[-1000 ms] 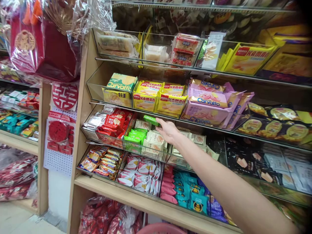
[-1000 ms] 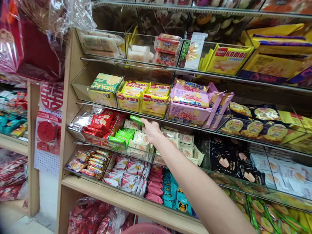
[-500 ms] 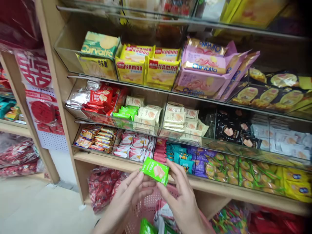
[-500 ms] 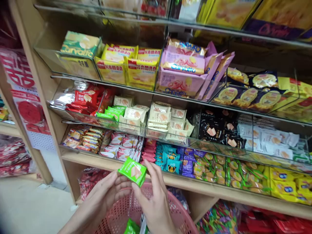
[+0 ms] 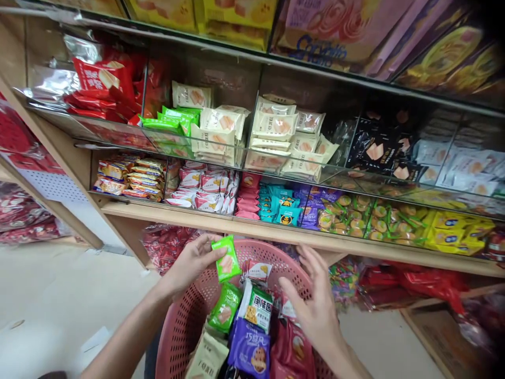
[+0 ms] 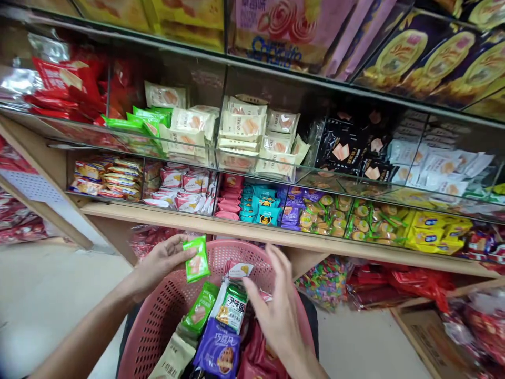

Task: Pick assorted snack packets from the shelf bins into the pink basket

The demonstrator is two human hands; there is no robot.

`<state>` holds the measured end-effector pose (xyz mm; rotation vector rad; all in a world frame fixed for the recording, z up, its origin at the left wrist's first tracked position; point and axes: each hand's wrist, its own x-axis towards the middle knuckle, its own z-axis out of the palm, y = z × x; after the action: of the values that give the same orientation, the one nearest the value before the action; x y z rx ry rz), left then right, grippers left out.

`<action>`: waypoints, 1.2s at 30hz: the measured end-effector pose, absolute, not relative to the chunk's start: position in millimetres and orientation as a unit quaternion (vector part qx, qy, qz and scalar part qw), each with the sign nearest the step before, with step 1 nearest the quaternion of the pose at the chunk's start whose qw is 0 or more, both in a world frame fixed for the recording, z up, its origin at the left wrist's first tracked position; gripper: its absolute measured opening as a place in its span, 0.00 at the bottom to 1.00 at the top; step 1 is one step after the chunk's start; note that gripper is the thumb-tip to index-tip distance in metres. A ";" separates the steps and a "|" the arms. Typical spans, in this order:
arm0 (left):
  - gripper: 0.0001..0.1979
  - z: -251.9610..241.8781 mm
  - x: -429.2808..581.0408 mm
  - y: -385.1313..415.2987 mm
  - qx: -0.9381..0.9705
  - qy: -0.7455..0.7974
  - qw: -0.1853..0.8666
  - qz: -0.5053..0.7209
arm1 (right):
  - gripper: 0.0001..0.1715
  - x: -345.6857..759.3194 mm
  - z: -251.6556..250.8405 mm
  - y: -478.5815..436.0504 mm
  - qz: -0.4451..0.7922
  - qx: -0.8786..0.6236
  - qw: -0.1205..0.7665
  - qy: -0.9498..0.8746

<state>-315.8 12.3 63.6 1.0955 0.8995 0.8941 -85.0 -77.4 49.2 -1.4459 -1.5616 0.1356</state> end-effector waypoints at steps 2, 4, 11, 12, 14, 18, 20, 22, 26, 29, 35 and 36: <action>0.16 43.1 -324.4 16.9 0.526 0.421 0.646 0.359 | 0.34 -60.7 36.5 -89.0 0.067 -0.636 0.506 -0.579; 0.17 23.5 -327.7 17.0 0.567 0.427 0.629 0.319 | 0.35 -37.1 22.5 -102.0 0.063 -0.671 0.520 -0.524; 0.17 -16.2 -321.2 4.0 0.654 0.420 0.606 0.169 | 0.36 14.0 -28.1 -152.9 0.064 -0.735 0.548 -0.394; 0.17 -19.2 -320.7 2.5 0.651 0.418 0.612 0.166 | 0.37 16.1 -35.0 -159.1 0.079 -0.743 0.551 -0.373; 0.17 -23.4 -320.0 -0.3 0.635 0.411 0.633 0.166 | 0.38 16.6 -47.0 -169.0 0.114 -0.754 0.558 -0.329; 0.14 -24.0 -316.4 -7.8 0.623 0.414 0.638 0.184 | 0.41 5.9 -59.6 -180.5 0.204 -0.765 0.554 -0.257; 0.13 -21.3 -313.6 -12.0 0.650 0.425 0.601 0.189 | 0.40 -2.5 -60.8 -183.9 0.243 -0.770 0.546 -0.223; 0.15 -17.7 -312.7 -15.6 0.691 0.440 0.535 0.208 | 0.39 -9.8 -60.4 -186.8 0.265 -0.771 0.544 -0.198; 0.19 -10.0 -325.6 -19.2 0.726 0.486 0.411 0.260 | 0.40 -15.1 -57.9 -191.5 0.294 -0.773 0.533 -0.177; 0.19 -8.9 -348.6 -19.5 0.691 0.565 0.340 0.296 | 0.43 -13.6 -55.7 -192.9 0.311 -0.779 0.515 -0.175; 0.28 -25.8 -378.2 -23.6 0.626 0.648 0.277 0.333 | 0.42 -19.3 -51.8 -189.7 0.301 -0.792 0.502 -0.173; 0.30 -28.8 -377.5 -24.5 0.620 0.646 0.298 0.331 | 0.41 -21.6 -51.2 -189.1 0.298 -0.791 0.506 -0.170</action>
<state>-377.5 -24.5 -28.8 1.6471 1.7164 0.8787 -21.6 -189.1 -51.2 -1.9091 -0.4101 0.7190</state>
